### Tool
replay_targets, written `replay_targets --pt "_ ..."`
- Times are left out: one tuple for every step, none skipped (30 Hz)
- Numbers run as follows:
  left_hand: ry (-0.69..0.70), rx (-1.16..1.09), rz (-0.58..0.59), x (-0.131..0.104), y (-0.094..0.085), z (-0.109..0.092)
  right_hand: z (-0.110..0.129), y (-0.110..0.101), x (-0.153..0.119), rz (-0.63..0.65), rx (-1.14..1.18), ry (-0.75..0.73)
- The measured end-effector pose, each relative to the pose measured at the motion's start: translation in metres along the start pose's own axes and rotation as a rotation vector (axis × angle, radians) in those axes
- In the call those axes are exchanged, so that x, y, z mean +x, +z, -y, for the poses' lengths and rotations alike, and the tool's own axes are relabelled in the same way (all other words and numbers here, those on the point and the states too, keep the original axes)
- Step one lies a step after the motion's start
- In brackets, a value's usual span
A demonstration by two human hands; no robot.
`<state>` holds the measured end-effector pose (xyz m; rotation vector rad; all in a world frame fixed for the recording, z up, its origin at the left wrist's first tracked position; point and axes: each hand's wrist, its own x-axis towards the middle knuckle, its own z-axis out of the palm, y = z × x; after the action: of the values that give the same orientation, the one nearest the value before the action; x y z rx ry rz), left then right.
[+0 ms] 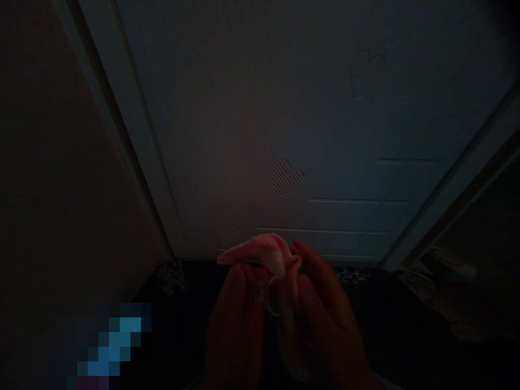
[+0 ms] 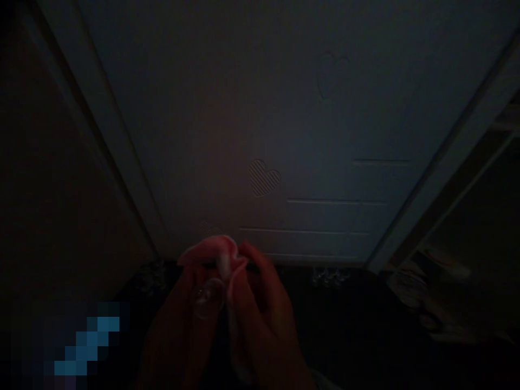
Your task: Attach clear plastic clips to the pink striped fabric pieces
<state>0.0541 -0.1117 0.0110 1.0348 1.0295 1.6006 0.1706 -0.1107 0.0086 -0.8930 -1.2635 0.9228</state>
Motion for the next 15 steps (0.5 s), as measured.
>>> replay_targets --pt "0.01 -0.028 -0.035 0.001 -0.001 0.0 -0.003 0.002 -0.001 0.031 0.042 0.031" --pt "0.003 -0.066 -0.06 0.002 -0.003 -0.001 -0.004 0.005 -0.003 0.078 0.087 0.048" --pt "-0.024 -0.116 -0.069 0.004 -0.004 -0.002 -0.005 0.009 -0.004 0.125 0.126 0.057" --pt "-0.071 -0.171 -0.06 0.006 -0.004 -0.005 -0.004 0.013 -0.005 0.158 0.146 0.082" --pt "-0.112 -0.229 -0.054 0.008 -0.004 -0.008 -0.002 0.017 -0.005 0.173 0.139 0.104" --pt "-0.131 -0.28 -0.047 0.01 -0.004 -0.012 0.0 0.02 -0.004 0.188 0.105 0.109" --pt "-0.132 -0.316 -0.028 0.012 -0.003 -0.015 0.004 0.022 -0.003 0.216 0.067 0.093" --pt "-0.119 -0.329 0.001 0.013 -0.003 -0.017 0.007 0.023 -0.001 0.239 0.036 0.078" --pt "-0.088 -0.312 0.021 0.014 -0.003 -0.019 0.009 0.023 0.001 0.246 0.017 0.075" --pt "-0.048 -0.249 0.035 0.015 -0.003 -0.02 0.01 0.022 0.003 0.237 0.014 0.083" --pt "0.003 -0.144 0.036 0.014 -0.005 -0.02 0.01 0.019 0.006 0.212 0.024 0.102" --pt "0.054 -0.013 0.023 0.014 -0.007 -0.019 0.009 0.017 0.009 0.175 0.039 0.129" --pt "0.097 0.123 -0.007 0.014 -0.01 -0.017 0.007 0.014 0.011 0.139 0.053 0.154" --pt "0.128 0.237 -0.045 0.013 -0.012 -0.015 0.005 0.011 0.014 0.115 0.057 0.17" --pt "0.143 0.314 -0.075 0.013 -0.015 -0.014 0.002 0.008 0.016 0.094 0.047 0.177"
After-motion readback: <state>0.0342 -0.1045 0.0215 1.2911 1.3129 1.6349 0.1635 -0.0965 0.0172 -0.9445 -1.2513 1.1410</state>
